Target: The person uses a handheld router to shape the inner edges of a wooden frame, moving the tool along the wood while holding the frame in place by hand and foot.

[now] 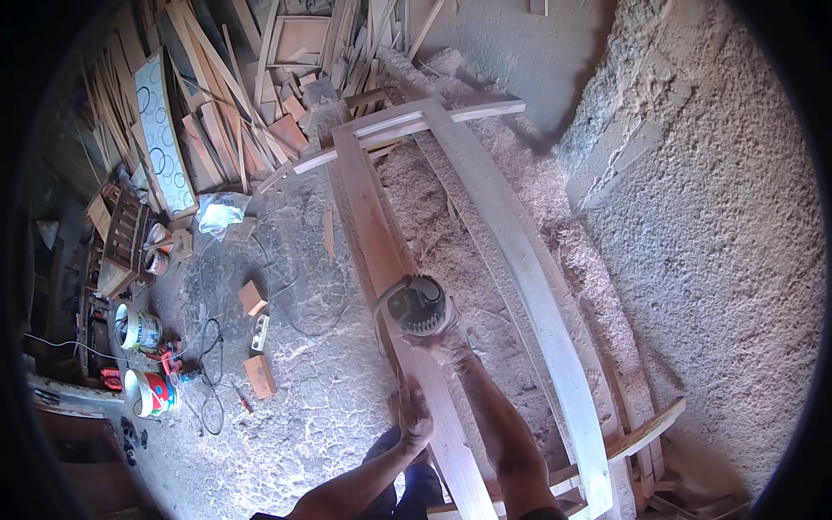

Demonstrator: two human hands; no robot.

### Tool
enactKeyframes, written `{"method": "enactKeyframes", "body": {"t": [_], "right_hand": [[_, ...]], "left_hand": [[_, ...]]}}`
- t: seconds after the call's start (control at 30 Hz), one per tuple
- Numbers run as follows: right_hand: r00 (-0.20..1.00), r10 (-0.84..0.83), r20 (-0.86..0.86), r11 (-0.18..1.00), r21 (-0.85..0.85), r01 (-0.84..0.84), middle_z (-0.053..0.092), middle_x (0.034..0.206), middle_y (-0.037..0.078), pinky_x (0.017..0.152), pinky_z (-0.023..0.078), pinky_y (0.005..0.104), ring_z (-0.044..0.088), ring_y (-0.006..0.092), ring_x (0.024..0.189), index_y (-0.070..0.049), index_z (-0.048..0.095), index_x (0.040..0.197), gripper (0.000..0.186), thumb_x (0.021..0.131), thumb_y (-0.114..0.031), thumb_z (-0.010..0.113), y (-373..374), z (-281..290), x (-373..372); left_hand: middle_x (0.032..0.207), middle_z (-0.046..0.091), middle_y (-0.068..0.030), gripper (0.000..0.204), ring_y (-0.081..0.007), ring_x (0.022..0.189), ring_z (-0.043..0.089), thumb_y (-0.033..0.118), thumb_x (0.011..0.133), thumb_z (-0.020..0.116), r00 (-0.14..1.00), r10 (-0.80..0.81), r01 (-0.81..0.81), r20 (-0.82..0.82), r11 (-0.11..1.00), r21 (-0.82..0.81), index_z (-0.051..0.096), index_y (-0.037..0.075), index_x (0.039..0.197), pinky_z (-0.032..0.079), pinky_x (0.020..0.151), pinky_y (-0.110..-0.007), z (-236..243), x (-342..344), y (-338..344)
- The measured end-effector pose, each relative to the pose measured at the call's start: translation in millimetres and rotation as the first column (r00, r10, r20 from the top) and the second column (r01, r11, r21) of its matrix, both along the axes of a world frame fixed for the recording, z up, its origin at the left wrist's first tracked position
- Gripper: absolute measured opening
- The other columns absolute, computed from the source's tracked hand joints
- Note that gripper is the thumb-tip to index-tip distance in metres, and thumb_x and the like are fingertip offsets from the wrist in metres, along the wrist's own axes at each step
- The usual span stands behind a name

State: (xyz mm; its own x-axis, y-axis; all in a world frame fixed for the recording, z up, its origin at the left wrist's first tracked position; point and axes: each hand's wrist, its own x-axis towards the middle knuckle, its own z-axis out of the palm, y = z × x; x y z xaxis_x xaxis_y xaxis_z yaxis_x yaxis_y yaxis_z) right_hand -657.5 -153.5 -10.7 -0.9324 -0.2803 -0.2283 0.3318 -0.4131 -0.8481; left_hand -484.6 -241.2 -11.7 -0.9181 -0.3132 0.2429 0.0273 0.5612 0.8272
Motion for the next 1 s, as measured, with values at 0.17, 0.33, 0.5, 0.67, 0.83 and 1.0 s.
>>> {"method": "enactKeyframes", "body": {"t": [0.17,0.33,0.5,0.67,0.83,1.0], "right_hand": [[0.97,0.02,-0.242,1.0,-0.004,-0.021,0.059,0.134,0.006,0.096,0.057,0.0366,0.061,0.0189,0.118,-0.012,0.048,0.141,0.079,0.072,-0.003,0.085,-9,1,-19],[0.987,0.041,-0.157,0.977,-0.202,-0.073,0.06,0.132,0.005,0.094,0.058,0.0349,0.061,0.0167,0.115,-0.01,0.049,0.139,0.08,0.069,0.009,0.083,-15,0,-39],[0.94,0.039,-0.339,0.99,0.14,0.009,0.066,0.123,0.005,0.089,0.059,0.0303,0.066,0.0162,0.109,-0.007,0.053,0.133,0.073,0.069,0.004,0.086,-25,8,-62],[0.981,-0.007,-0.195,0.993,-0.121,-0.017,0.069,0.113,0.004,0.083,0.06,0.0291,0.067,0.0145,0.1,-0.006,0.058,0.125,0.065,0.068,0.002,0.088,-34,11,-83],[0.968,0.096,-0.234,0.976,0.213,-0.046,0.059,0.126,-0.001,0.088,0.057,0.0304,0.06,0.0139,0.109,-0.015,0.048,0.134,0.084,0.062,0.0,0.089,-35,12,-103],[0.942,0.128,-0.311,0.928,0.373,-0.003,0.061,0.121,-0.002,0.087,0.058,0.0304,0.062,0.0135,0.105,-0.016,0.047,0.134,0.084,0.063,0.001,0.089,-47,31,-119]], "left_hand": [[0.123,0.061,-0.0307,0.057,-0.0453,0.099,0.059,0.031,0.107,0.041,0.999,-0.007,0.006,0.051,1.0,0.02,0.037,-0.008,0.149,0.043,0.087,-0.053,5,-1,-2],[0.117,0.061,-0.0289,0.056,-0.0445,0.097,0.058,0.03,0.107,0.042,1.0,0.009,-0.007,-0.026,0.998,0.065,0.038,-0.008,0.148,0.042,0.086,-0.053,19,-6,1],[0.123,0.056,-0.0287,0.056,-0.0437,0.105,0.054,0.029,0.107,0.042,1.0,-0.019,0.021,-0.013,0.992,0.122,0.035,-0.007,0.15,0.04,0.091,-0.052,17,-6,-2],[0.157,0.032,-0.0299,0.061,-0.0387,0.145,0.037,0.026,0.109,0.04,0.979,-0.158,0.103,0.13,0.93,0.353,0.017,-0.003,0.157,0.032,0.117,-0.039,12,1,-5],[0.156,0.033,-0.0299,0.064,-0.0385,0.144,0.038,0.028,0.109,0.039,0.972,-0.172,0.108,0.159,0.931,0.35,0.012,-0.002,0.159,0.033,0.115,-0.039,22,-1,-5],[0.152,0.038,-0.0316,0.065,-0.0445,0.139,0.04,0.033,0.108,0.04,0.98,-0.143,0.124,0.139,0.983,0.138,0.018,-0.004,0.157,0.029,0.115,-0.049,8,0,-12]]}}
